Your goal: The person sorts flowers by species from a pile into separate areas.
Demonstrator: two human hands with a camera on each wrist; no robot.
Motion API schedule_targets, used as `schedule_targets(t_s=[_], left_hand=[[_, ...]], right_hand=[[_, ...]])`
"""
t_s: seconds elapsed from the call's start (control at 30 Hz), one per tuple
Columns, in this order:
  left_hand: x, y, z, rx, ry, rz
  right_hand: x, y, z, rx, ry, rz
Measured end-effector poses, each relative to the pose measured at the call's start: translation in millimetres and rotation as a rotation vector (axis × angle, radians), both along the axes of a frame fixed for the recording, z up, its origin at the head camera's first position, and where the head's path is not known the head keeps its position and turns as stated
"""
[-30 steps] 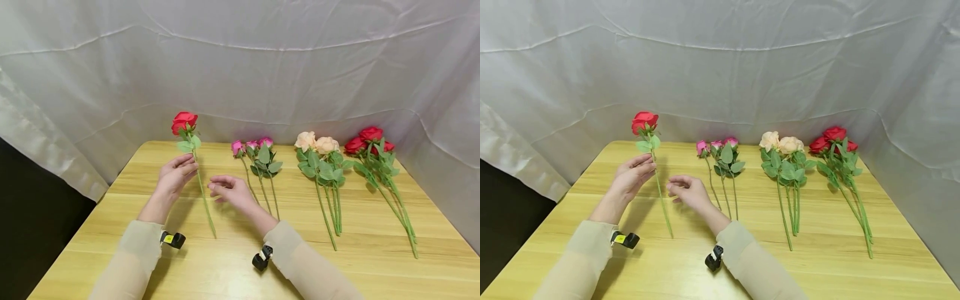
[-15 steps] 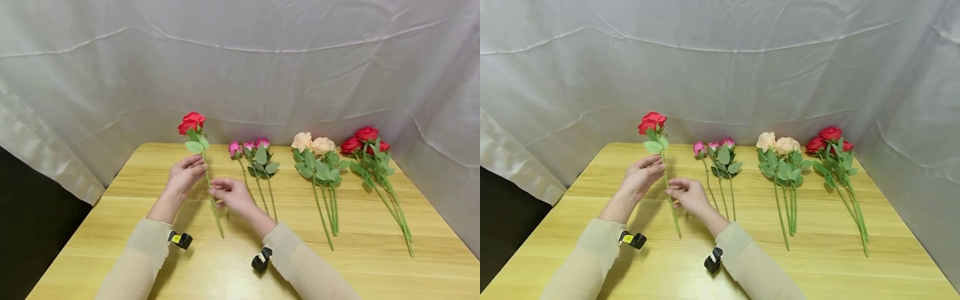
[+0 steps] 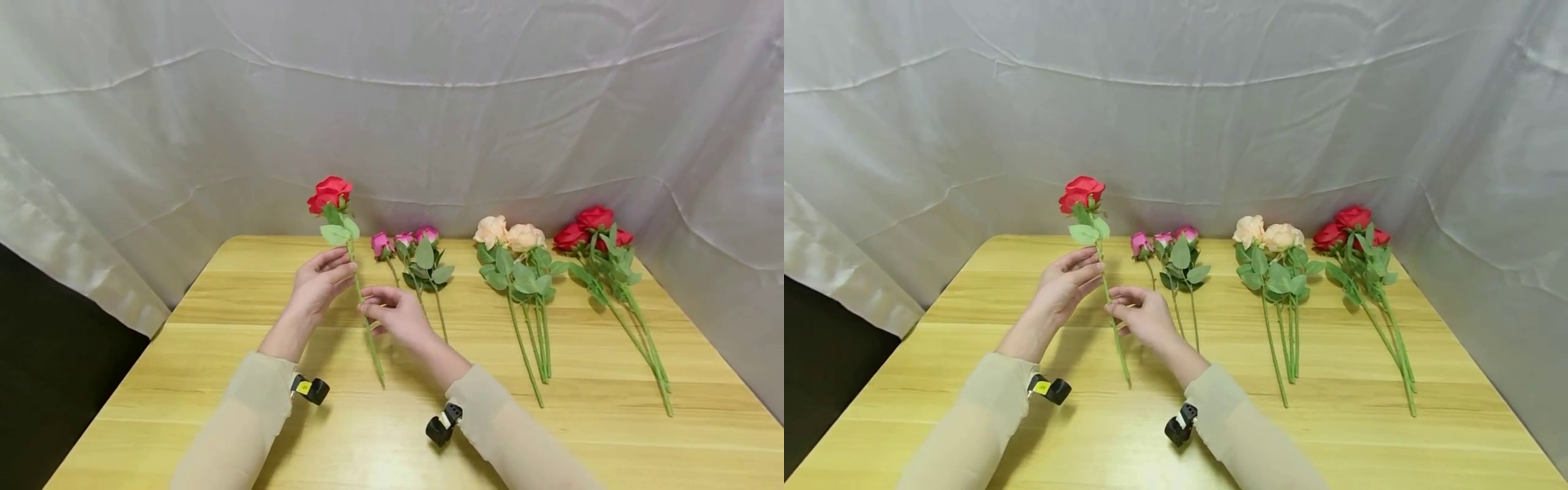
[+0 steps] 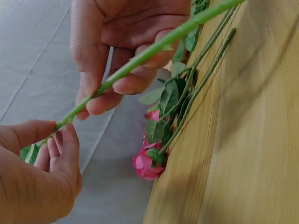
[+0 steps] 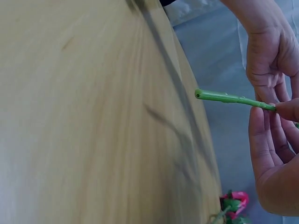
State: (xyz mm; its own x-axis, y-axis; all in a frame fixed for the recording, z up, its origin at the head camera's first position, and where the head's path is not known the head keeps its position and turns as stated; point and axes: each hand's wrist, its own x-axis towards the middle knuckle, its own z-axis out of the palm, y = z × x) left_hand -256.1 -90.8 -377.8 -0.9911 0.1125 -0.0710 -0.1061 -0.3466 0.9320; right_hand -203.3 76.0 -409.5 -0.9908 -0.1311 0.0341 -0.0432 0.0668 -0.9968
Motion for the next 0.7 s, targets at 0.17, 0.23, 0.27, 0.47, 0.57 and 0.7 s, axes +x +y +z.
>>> schedule_targets(t_s=[0.17,0.23,0.27,0.47,0.57,0.7], left_hand=[[1.5,17.7,2.5,0.049,0.058,-0.022],[2.4,24.3,2.8,0.064,0.077,-0.039],[2.6,27.5,2.5,0.068,0.082,-0.047],[4.6,43.0,-4.5,0.011,0.092,-0.096],[5.3,49.3,-9.2,-0.029,0.096,-0.114],[5.1,57.0,-15.7,-0.086,0.099,-0.149]], right_hand=[[4.3,18,9.9,-0.010,0.036,-0.044],[6.2,27,13.9,-0.005,0.047,-0.067],[7.3,32,15.8,-0.005,0.045,-0.080],[14.0,64,23.2,0.010,0.044,-0.118],[17.4,83,24.5,0.020,0.053,-0.121],[26.2,113,26.4,0.051,0.050,-0.154]])
